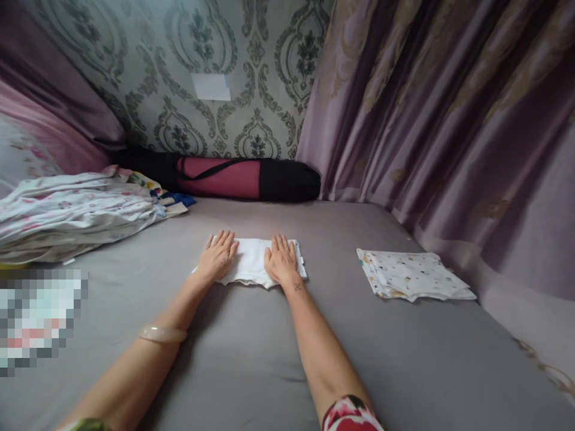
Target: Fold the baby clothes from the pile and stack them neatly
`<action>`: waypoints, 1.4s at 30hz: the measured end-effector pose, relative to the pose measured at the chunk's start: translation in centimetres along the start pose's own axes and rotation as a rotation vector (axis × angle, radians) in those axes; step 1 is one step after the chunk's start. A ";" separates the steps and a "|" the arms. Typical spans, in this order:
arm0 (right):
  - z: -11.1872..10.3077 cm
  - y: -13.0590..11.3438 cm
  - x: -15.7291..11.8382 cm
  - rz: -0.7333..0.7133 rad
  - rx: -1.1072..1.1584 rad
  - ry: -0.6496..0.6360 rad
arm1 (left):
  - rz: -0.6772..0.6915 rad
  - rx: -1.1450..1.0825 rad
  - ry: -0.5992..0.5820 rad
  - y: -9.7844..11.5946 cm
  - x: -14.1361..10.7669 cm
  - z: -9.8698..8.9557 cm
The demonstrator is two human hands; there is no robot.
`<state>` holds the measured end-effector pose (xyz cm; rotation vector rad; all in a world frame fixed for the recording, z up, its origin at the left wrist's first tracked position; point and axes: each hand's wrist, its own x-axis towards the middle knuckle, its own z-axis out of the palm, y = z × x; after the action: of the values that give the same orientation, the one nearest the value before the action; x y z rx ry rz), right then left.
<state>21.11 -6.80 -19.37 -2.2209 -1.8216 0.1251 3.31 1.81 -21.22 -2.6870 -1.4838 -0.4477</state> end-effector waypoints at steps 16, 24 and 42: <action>0.0 3.1 0.2 0.113 -0.054 0.017 | -0.119 -0.007 -0.038 -2.0 -0.1 -0.2; 0.9 3.9 0.3 0.133 -0.073 -0.026 | -0.165 -0.039 -0.187 -2.8 -0.2 0.1; 1.7 -1.6 -3.0 -0.047 -0.032 0.048 | 0.151 -0.012 -0.109 3.6 -4.3 -0.4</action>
<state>18.58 -9.21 -20.95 -2.1811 -1.8607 0.0338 4.10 -3.77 -21.59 -2.8486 -1.2913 -0.3079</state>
